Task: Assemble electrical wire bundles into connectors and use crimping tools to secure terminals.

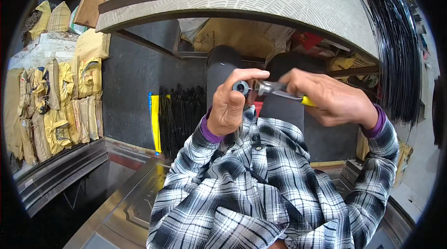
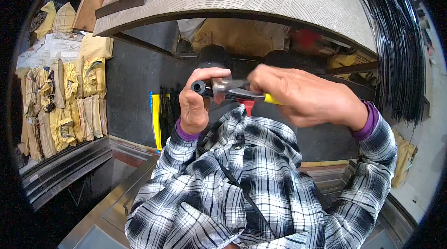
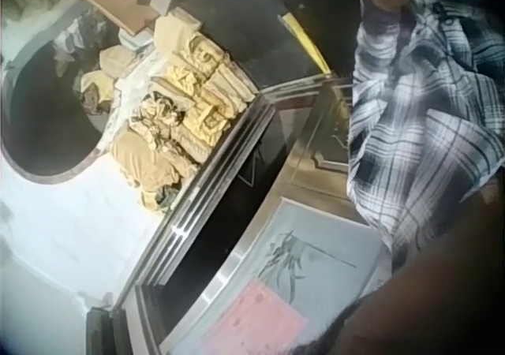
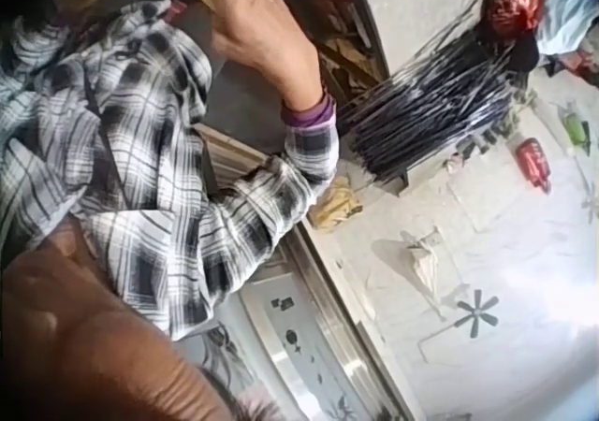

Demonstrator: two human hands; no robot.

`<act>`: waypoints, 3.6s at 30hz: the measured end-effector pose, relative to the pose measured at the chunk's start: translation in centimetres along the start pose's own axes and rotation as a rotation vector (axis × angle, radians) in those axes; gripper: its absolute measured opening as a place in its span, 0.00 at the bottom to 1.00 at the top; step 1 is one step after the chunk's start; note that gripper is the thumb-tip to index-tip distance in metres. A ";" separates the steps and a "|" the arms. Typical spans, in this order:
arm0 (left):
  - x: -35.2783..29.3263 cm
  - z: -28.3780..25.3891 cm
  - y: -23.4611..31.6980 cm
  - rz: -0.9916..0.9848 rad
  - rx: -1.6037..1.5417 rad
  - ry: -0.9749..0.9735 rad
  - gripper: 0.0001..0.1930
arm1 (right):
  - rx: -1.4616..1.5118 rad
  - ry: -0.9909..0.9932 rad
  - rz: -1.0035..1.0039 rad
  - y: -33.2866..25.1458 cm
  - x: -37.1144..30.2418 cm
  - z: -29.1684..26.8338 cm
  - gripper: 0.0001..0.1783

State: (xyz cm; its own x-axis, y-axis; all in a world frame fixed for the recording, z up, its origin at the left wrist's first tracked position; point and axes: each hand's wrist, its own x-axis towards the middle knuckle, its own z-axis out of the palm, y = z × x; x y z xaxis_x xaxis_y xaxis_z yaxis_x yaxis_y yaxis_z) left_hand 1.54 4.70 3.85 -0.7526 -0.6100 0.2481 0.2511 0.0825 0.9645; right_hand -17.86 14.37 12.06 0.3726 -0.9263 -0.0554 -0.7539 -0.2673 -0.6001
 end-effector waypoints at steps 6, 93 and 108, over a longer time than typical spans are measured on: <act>-0.2 0.1 0.1 -0.049 -0.063 -0.124 0.36 | 0.427 -0.211 0.154 -0.3 -0.8 -1.5 0.08; -16.8 -7.1 -6.7 -0.719 1.703 0.385 0.19 | -0.572 0.873 -0.018 19.1 2.5 0.3 0.08; -22.5 -8.0 -11.7 -0.848 1.422 0.682 0.29 | -0.411 0.978 -0.377 17.5 5.4 5.0 0.07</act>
State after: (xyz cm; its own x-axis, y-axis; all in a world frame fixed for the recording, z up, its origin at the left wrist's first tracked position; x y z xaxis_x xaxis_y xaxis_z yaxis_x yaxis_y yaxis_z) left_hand 20.43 11.13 -13.71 0.0681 -0.9972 -0.0294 -0.9735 -0.0729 0.2166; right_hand -26.38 6.03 -2.70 0.1664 -0.5293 0.8319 -0.8713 -0.4739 -0.1273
